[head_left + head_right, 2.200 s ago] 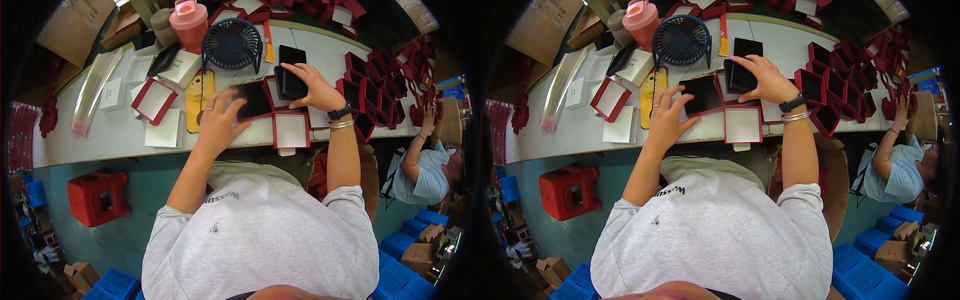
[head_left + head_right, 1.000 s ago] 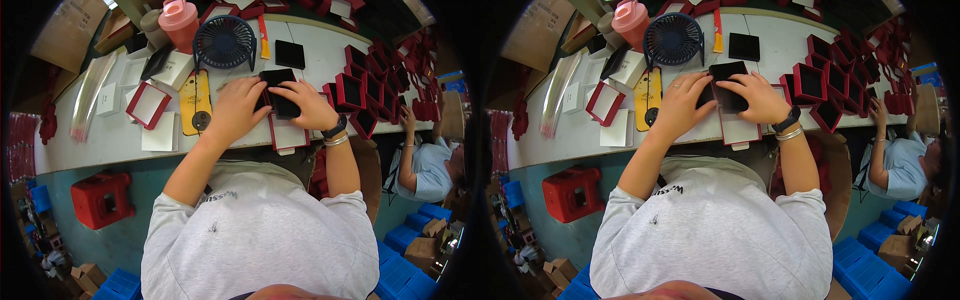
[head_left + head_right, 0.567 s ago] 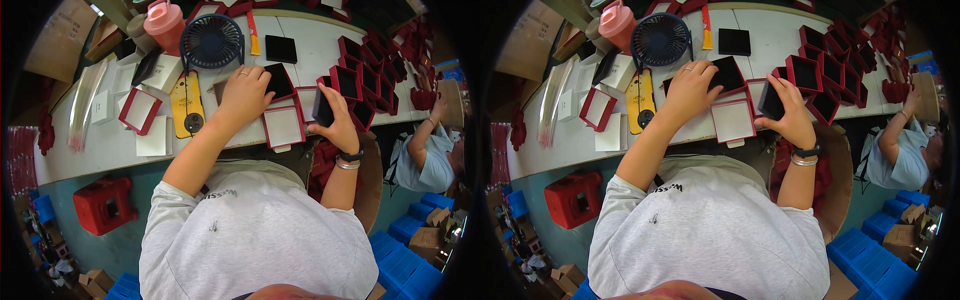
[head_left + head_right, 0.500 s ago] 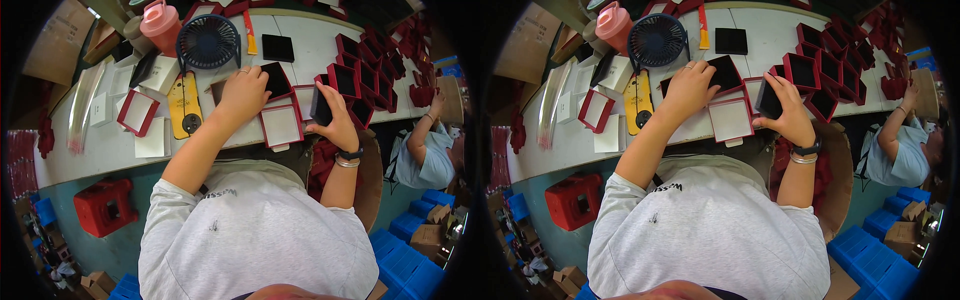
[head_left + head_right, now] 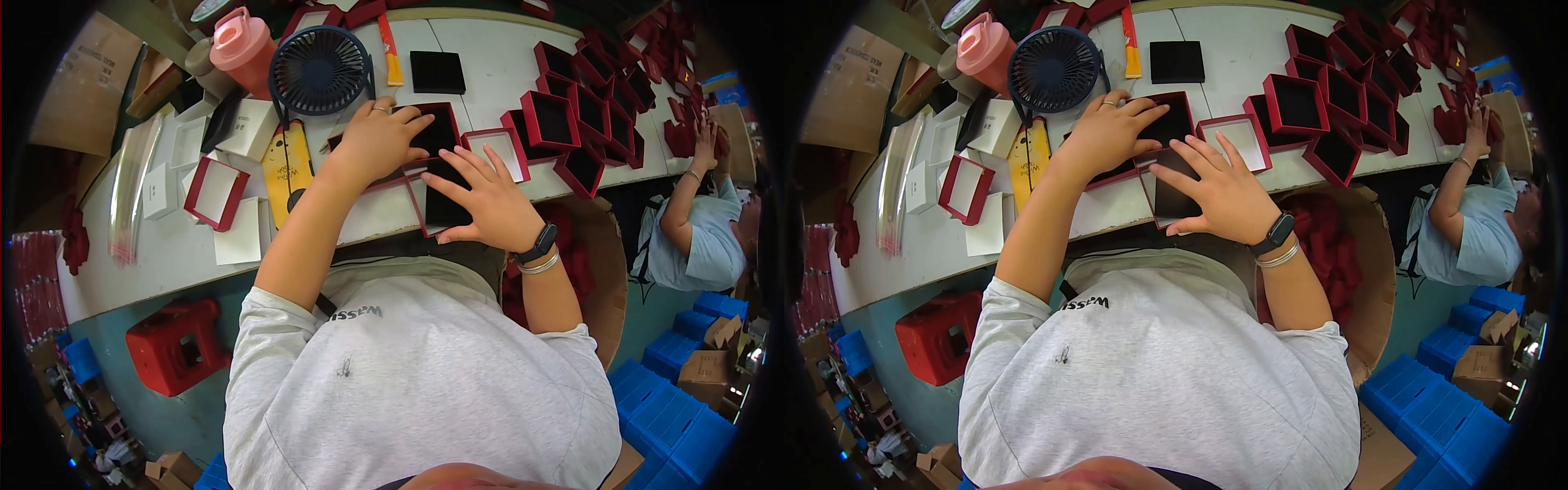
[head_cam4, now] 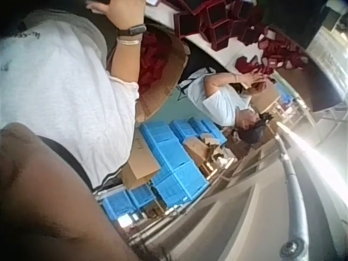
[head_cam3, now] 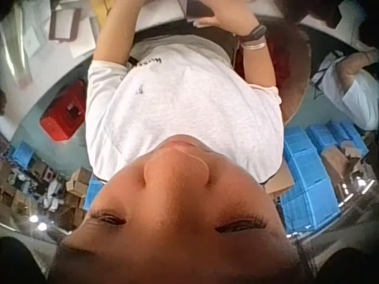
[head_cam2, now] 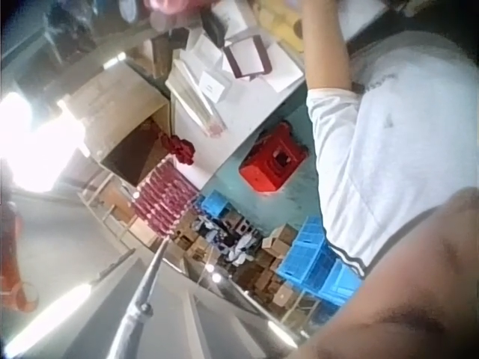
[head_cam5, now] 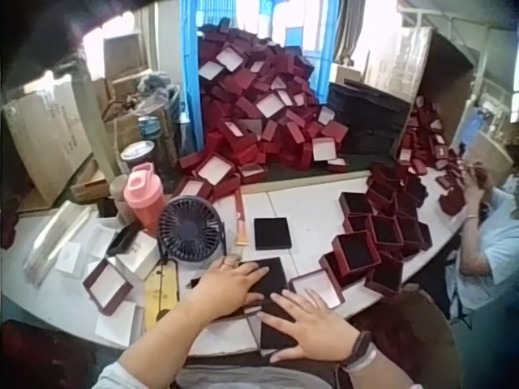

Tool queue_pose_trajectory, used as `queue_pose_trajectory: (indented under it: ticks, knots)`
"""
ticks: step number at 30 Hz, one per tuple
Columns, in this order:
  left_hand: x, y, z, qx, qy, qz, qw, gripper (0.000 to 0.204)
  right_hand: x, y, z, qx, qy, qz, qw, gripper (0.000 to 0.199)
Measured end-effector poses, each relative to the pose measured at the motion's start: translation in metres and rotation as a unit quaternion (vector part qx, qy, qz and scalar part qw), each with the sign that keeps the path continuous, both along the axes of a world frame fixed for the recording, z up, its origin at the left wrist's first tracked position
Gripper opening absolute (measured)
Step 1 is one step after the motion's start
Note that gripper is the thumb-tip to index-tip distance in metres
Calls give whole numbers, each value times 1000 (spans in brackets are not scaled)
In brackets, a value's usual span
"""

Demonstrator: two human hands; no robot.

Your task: Assembling small jewelry boxes by placing black inserts into red boxes and stacking them on a workbench.

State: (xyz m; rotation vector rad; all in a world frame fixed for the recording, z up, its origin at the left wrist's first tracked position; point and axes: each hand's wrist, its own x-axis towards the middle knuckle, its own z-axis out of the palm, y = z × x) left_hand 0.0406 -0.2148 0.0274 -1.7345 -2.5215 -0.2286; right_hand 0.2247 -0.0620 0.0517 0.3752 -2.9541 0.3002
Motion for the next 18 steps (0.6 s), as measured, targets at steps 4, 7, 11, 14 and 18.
queue_pose_trajectory:
  ticks: [4,7,11,14,18]
  knots:
    - [13,-12,19,150,55,-41,986,51,-3,2,6,-10,-19,48,999,81]
    - [65,-55,27,306,-134,52,941,47,-4,5,11,-30,-33,62,997,79]
    - [113,-75,-10,263,-225,132,929,86,-14,5,14,-20,-45,121,991,79]
    - [120,-67,-28,207,-179,147,951,110,-20,3,2,-27,-79,156,984,79]
    - [117,-60,-29,198,-187,162,948,112,-23,4,-1,-33,-98,166,981,78]
